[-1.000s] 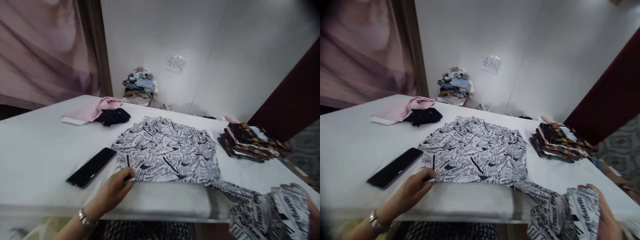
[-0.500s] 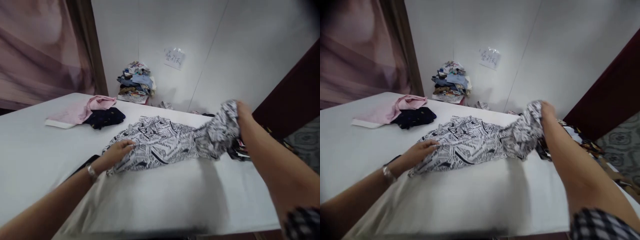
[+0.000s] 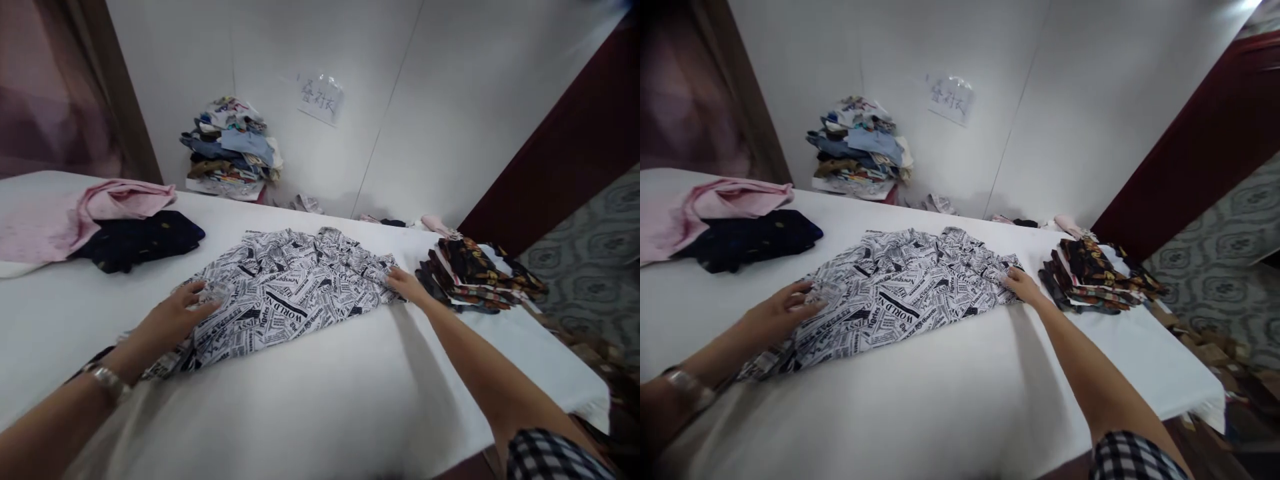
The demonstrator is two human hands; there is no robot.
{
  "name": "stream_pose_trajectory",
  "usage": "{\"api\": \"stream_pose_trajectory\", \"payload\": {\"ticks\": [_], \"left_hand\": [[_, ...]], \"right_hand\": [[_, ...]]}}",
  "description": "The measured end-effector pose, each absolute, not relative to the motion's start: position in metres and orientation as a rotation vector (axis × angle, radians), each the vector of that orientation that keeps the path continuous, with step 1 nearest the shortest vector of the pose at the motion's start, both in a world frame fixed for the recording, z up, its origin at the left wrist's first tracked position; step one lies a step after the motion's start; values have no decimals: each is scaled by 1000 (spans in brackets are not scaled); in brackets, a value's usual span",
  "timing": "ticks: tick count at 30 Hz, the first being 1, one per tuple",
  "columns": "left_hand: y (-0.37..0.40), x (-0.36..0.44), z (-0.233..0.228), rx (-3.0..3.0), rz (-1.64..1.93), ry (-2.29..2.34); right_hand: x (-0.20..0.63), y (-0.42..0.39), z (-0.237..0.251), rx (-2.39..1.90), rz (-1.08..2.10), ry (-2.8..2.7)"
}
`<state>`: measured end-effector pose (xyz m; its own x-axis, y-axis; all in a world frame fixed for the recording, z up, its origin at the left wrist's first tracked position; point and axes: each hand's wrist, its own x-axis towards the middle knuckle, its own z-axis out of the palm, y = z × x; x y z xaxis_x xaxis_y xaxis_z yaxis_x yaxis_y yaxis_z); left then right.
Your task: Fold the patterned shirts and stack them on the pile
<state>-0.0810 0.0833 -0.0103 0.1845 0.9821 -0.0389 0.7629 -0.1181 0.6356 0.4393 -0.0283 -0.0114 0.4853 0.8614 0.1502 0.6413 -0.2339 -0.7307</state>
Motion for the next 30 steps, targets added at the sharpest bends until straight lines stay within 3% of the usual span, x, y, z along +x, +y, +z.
{"api": "stream_pose_trajectory", "payload": {"ticks": [5,14,25,30], "left_hand": [[37,-71,-18,2177,428,1639],[23,-86,-10,2112,536,1640],[-9,-117,-12,2002,581,1513],[-14,-122,-28,2168,441,1643]], "right_hand": [[453,-57,-46,-2035,289,-1229],[481,-92,-24,-1935,318,-1098],[492,-135,-44,-2107,187,-1217],[485,-143,-51,-2331,133,-1406]]}}
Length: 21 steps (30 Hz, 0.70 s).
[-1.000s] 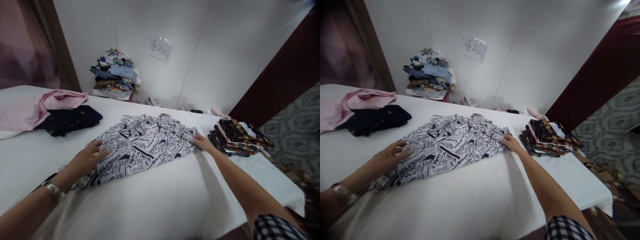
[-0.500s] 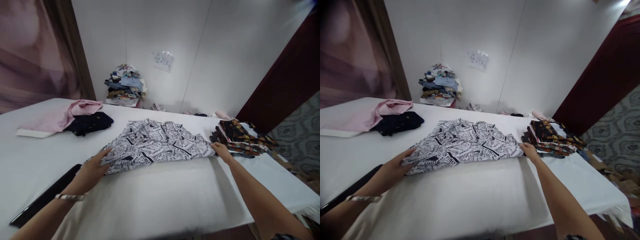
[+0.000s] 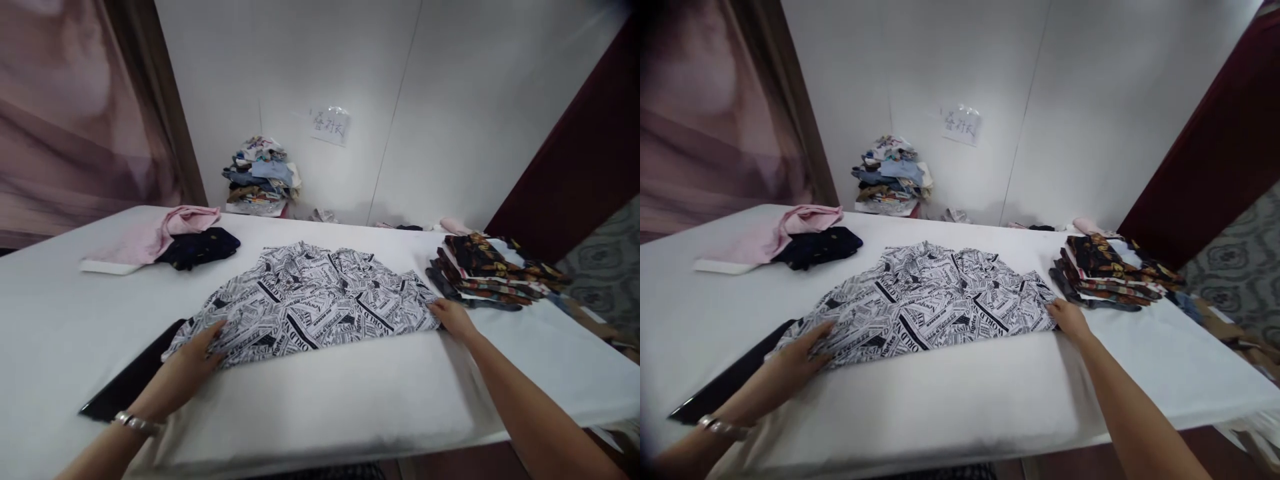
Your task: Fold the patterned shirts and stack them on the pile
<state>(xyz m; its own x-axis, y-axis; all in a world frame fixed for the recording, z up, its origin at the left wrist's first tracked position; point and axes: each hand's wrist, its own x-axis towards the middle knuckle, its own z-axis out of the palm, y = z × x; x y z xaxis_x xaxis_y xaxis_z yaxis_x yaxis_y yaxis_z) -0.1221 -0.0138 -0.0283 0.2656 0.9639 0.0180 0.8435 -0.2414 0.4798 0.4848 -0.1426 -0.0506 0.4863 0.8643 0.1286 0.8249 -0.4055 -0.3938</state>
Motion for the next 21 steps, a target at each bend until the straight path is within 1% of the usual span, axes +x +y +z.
{"api": "stream_pose_trajectory", "payload": {"ticks": [3,5,8,11,13,15,18,21], "left_hand": [[-15,-128,-35,2226,495,1699],[-17,-131,-31,2263,540,1734],[-23,-127,-13,2231,472,1827],[-22,-108,9,2253,412,1872],[-12,-88,15,2361,433,1800],[3,-67,11,2483,412,1634],[27,-45,-5,2617,271,1431],[40,-39,-14,2660,153,1407]], "right_hand": [[478,-145,-57,-2472,-5,-1417],[474,-146,-58,-2536,-62,-1435],[470,-143,-52,-2560,-24,-1386],[466,-132,-42,-2499,50,-1289],[463,-120,-36,-2446,77,-1276],[459,-108,-35,-2410,99,-1286],[455,-93,-38,-2370,94,-1327],[454,-88,-43,-2329,63,-1363]]}}
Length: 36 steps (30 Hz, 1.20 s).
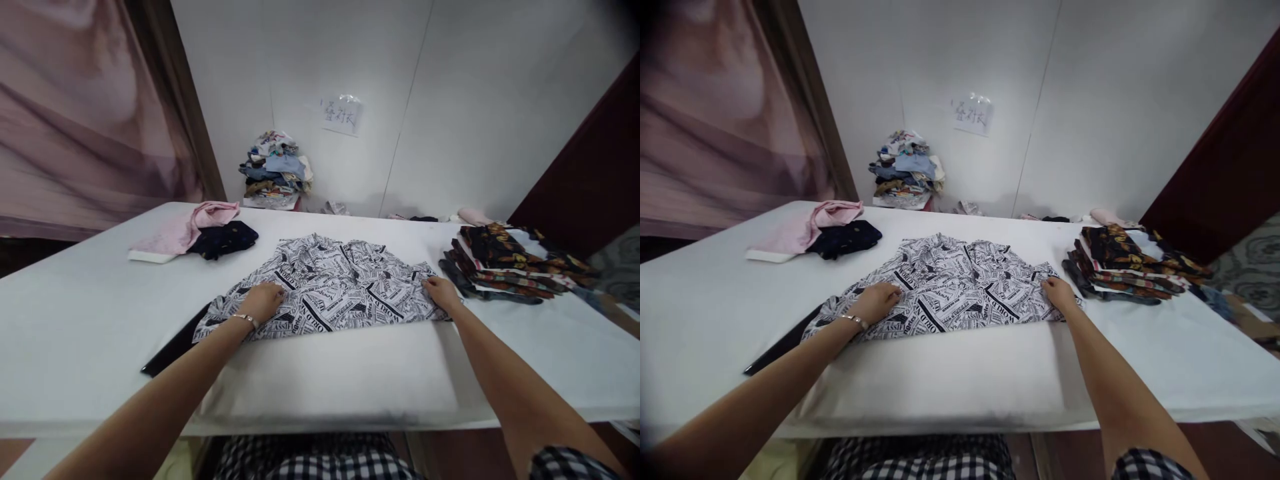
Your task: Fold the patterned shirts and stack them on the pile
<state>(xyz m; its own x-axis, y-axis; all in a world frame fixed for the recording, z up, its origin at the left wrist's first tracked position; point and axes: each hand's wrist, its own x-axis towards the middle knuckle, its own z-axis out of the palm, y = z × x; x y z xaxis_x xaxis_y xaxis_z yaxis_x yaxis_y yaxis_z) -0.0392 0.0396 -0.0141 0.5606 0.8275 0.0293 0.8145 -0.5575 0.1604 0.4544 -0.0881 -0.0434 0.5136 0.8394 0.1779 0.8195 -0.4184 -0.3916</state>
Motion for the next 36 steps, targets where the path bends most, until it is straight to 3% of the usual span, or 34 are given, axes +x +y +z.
{"api": "stream_pose_trajectory", "payload": {"ticks": [7,13,19,23,30,36], "left_hand": [[47,-41,24,2789,451,1631],[72,-36,1,2671,-15,1764],[87,-28,1,2671,54,1769],[97,26,23,2671,238,1568],[142,166,15,2624,287,1413],[188,238,-6,2483,278,1499]], "right_hand": [[453,-85,-48,-2293,-43,-1291],[441,-77,-54,-2371,-37,-1296],[419,-88,-47,-1922,-370,-1663],[395,-99,-54,-1584,-222,-2015],[389,-103,-78,-1712,-131,-1993],[389,-103,-74,-1725,-52,-1980]]}}
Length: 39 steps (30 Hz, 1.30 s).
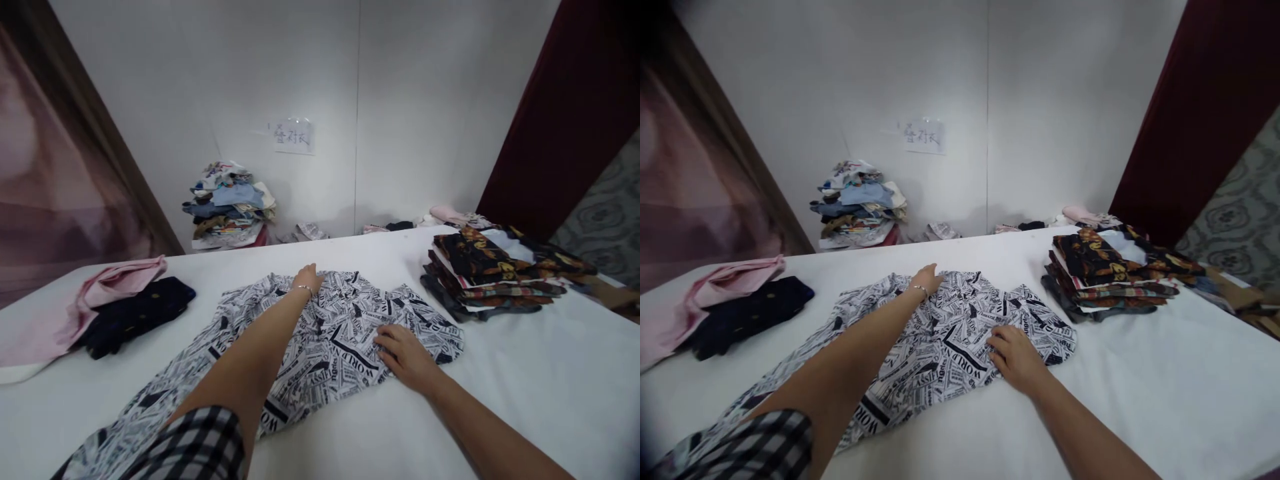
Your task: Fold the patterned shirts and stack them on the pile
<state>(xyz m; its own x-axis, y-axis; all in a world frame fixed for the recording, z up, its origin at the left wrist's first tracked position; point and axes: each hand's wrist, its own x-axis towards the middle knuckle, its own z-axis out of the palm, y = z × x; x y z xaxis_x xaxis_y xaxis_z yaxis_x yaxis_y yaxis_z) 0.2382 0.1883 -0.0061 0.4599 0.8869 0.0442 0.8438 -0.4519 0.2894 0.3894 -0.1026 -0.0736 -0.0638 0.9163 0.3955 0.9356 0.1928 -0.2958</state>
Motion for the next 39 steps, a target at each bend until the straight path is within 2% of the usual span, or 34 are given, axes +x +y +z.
{"api": "stream_pose_trajectory", "payload": {"ticks": [5,8,14,18,21,24,27,29,33,36,39], "left_hand": [[207,265,-21,2328,266,1532],[210,271,-10,2261,369,1490],[197,249,69,2154,789,1284],[158,210,123,1974,978,975],[112,167,139,1887,985,743],[73,112,124,2177,756,756],[57,57,84,2551,397,811],[56,27,54,2637,306,970],[62,-10,13,2323,561,1452],[53,-19,2,2038,745,1506],[26,-16,-1,1982,689,1526]], "right_hand": [[389,-101,-71,-1731,3,-1963],[390,-101,-72,-1689,17,-1947],[393,-102,-71,-1548,15,-1755],[395,-100,-70,-1710,75,-1698],[398,-99,-69,-1836,96,-1619],[400,-100,-66,-1957,108,-1560],[401,-101,-64,-2085,99,-1498],[401,-101,-64,-2137,76,-1442],[402,-101,-64,-2062,91,-1383],[403,-103,-66,-2002,122,-1378],[407,-104,-71,-1937,145,-1363]]}}
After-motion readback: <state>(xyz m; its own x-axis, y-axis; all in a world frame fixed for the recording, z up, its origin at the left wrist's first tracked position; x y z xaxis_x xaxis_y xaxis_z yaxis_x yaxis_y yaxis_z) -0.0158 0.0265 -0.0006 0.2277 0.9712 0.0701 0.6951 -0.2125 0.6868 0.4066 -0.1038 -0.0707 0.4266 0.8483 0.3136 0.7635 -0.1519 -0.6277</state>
